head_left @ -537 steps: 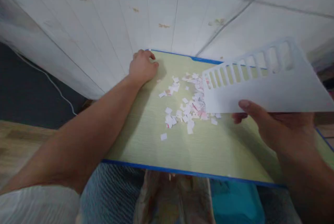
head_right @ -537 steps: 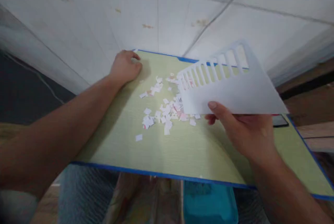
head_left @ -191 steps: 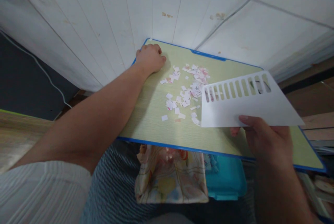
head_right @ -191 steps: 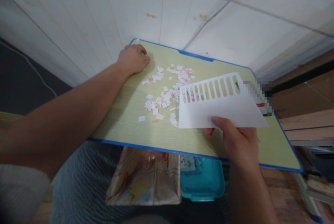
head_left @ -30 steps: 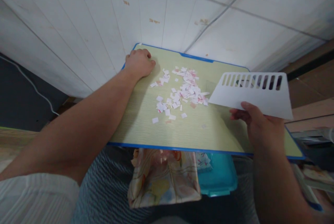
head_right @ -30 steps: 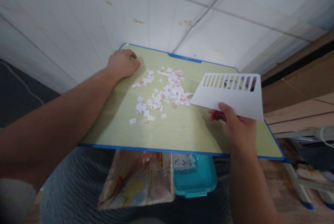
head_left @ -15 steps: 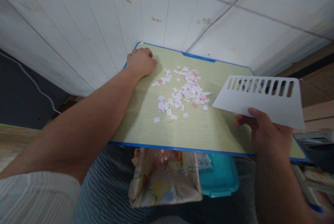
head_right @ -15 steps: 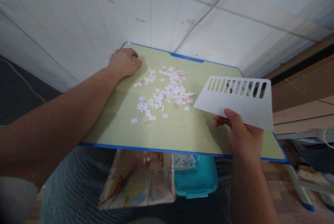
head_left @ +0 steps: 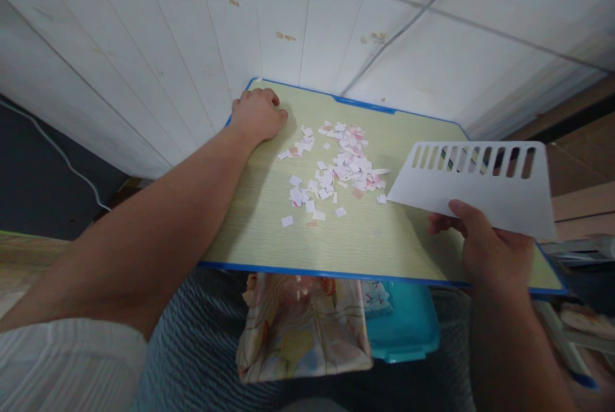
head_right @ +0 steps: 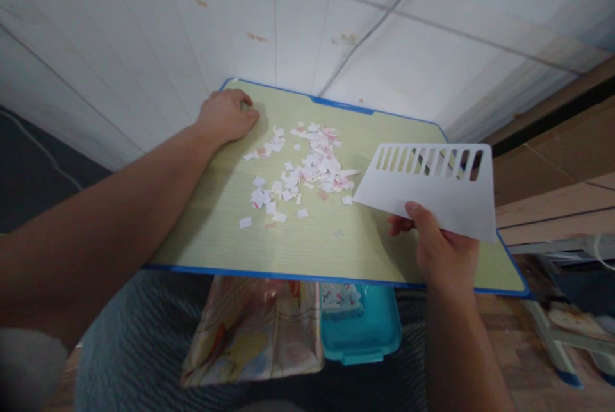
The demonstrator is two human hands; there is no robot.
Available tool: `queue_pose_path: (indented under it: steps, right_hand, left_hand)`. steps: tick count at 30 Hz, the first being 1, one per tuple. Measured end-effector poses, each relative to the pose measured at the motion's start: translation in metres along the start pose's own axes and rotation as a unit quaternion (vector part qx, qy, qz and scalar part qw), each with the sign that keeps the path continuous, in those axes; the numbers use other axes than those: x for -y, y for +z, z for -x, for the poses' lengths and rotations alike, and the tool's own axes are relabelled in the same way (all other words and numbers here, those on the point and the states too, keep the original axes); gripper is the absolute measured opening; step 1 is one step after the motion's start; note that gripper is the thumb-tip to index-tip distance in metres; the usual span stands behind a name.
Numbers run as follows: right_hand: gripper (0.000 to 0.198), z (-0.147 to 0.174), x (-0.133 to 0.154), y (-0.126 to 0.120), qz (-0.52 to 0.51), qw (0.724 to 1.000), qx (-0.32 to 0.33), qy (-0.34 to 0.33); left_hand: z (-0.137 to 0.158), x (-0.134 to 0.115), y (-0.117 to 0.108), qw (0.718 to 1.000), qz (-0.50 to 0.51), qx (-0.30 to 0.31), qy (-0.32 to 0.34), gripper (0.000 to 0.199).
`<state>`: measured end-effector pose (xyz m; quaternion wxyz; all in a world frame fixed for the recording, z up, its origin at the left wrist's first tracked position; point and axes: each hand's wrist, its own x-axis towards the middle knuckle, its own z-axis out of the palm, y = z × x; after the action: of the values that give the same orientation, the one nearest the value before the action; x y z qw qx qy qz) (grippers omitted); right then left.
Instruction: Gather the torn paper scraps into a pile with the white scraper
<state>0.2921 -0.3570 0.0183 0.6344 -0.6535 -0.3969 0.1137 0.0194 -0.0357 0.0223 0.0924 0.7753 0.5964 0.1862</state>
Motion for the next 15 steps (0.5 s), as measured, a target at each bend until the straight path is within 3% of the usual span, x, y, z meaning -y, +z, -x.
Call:
queue_pose_path:
  steps: [6, 15]
  right_hand:
    - [0.031, 0.0002, 0.005, -0.0002, -0.045, 0.999, -0.008, -0.001]
    - [0.023, 0.0016, 0.0042, 0.0045, -0.028, 0.999, -0.032, 0.023]
  left_hand:
    - [-0.0025, 0.0034, 0.0026, 1.0, 0.012, -0.003, 0.0, 0.048]
    - [-0.003, 0.0046, 0.003, 1.0, 0.03, -0.002, -0.003, 0.056]
